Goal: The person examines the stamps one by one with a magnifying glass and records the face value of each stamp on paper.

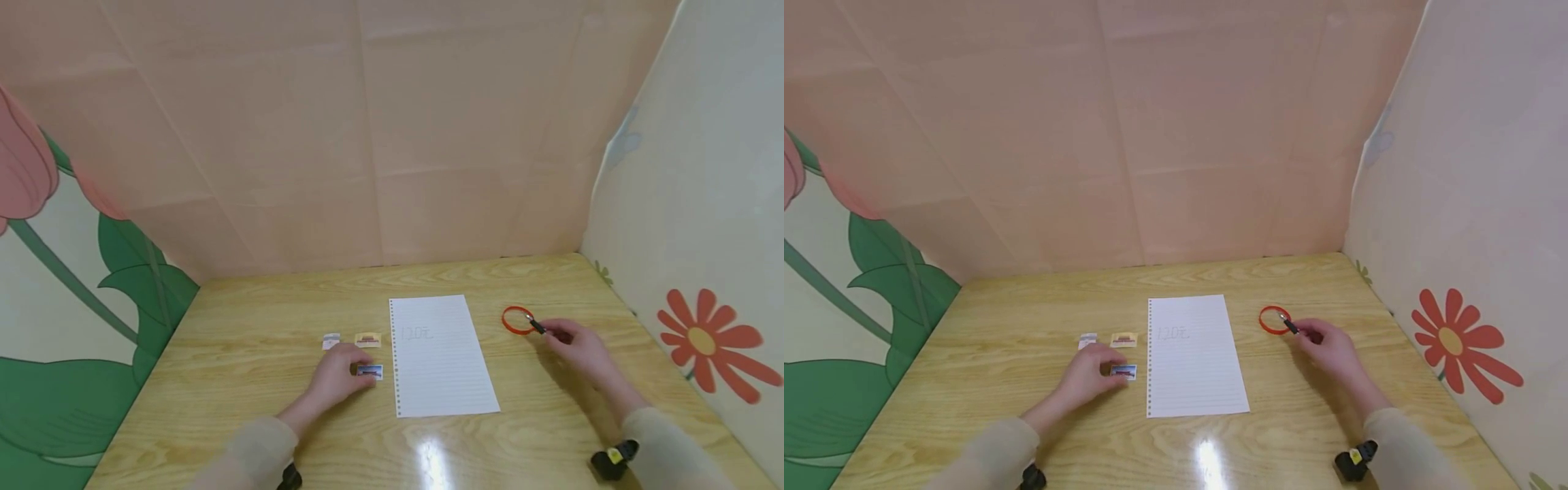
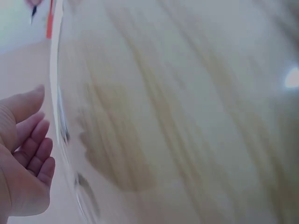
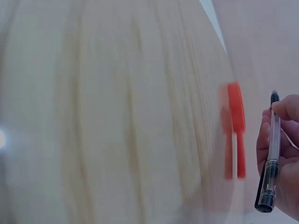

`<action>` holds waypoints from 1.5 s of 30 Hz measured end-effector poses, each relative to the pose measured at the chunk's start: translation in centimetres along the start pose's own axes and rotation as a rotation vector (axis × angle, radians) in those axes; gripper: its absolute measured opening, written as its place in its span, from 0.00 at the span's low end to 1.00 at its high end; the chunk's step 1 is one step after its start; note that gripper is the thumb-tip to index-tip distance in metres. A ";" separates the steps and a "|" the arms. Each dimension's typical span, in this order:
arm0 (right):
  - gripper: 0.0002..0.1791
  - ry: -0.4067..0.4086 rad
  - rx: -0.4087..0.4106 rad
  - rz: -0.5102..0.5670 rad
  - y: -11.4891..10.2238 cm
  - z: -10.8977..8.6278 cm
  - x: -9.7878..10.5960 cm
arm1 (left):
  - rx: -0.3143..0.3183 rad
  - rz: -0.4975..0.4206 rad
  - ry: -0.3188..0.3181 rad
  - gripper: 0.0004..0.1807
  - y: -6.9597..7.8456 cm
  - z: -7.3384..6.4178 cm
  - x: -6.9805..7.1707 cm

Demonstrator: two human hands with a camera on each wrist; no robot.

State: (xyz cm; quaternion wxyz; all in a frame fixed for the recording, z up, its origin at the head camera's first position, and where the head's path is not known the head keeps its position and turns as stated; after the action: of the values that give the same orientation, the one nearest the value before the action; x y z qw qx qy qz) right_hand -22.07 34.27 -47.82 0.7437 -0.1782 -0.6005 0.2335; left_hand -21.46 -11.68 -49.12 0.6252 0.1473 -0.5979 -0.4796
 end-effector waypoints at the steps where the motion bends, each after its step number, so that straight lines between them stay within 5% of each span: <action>1: 0.14 -0.002 0.008 0.002 -0.4 0.1 -0.3 | -0.010 -0.002 -0.009 0.16 0.4 0.0 -0.3; 6: 0.12 -0.005 0.066 0.023 -1.9 0.4 -2.0 | -0.068 -0.007 -0.049 0.18 1.9 0.3 -2.0; 14: 0.16 -0.010 0.215 0.124 -3.6 0.8 -4.7 | -0.063 0.020 -0.123 0.21 4.0 1.0 -4.8; 22: 0.15 -0.071 0.218 0.132 -5.4 1.1 -6.2 | -0.239 0.134 -0.140 0.22 5.0 1.9 -7.0; 28: 0.12 -0.185 0.100 0.284 -6.6 1.3 -7.1 | -0.151 0.156 -0.191 0.26 4.8 2.3 -8.2; 33: 0.17 -0.293 -0.010 0.601 -7.2 1.5 -7.5 | -0.076 0.156 -0.219 0.27 5.1 2.3 -8.3; 37: 0.21 -0.345 0.027 0.840 -7.3 2.0 -7.6 | -0.045 0.150 -0.231 0.28 5.3 2.2 -8.1; 41: 0.24 -0.338 0.085 0.847 -8.0 2.1 -7.2 | -0.037 0.143 -0.229 0.28 5.1 2.2 -8.2; 45: 0.24 -0.311 0.018 0.855 -8.6 2.3 -7.0 | -0.032 0.135 -0.224 0.28 5.0 2.1 -8.3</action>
State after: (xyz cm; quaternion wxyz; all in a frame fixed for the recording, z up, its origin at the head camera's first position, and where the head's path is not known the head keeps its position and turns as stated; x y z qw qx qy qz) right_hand -24.36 23.18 -48.31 0.4831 -0.3666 -0.5755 0.5486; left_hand -19.80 -1.93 -49.85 0.5876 0.0421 -0.6650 -0.4591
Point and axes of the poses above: each hand's wrist, its own z-axis towards the middle knuckle, its own x-axis out of the back of the hand, y = z × x, the point moved 2 cm from there along z, towards the middle knuckle, and after that the axes turned 15 degrees about -z, right-handed, at the moved point
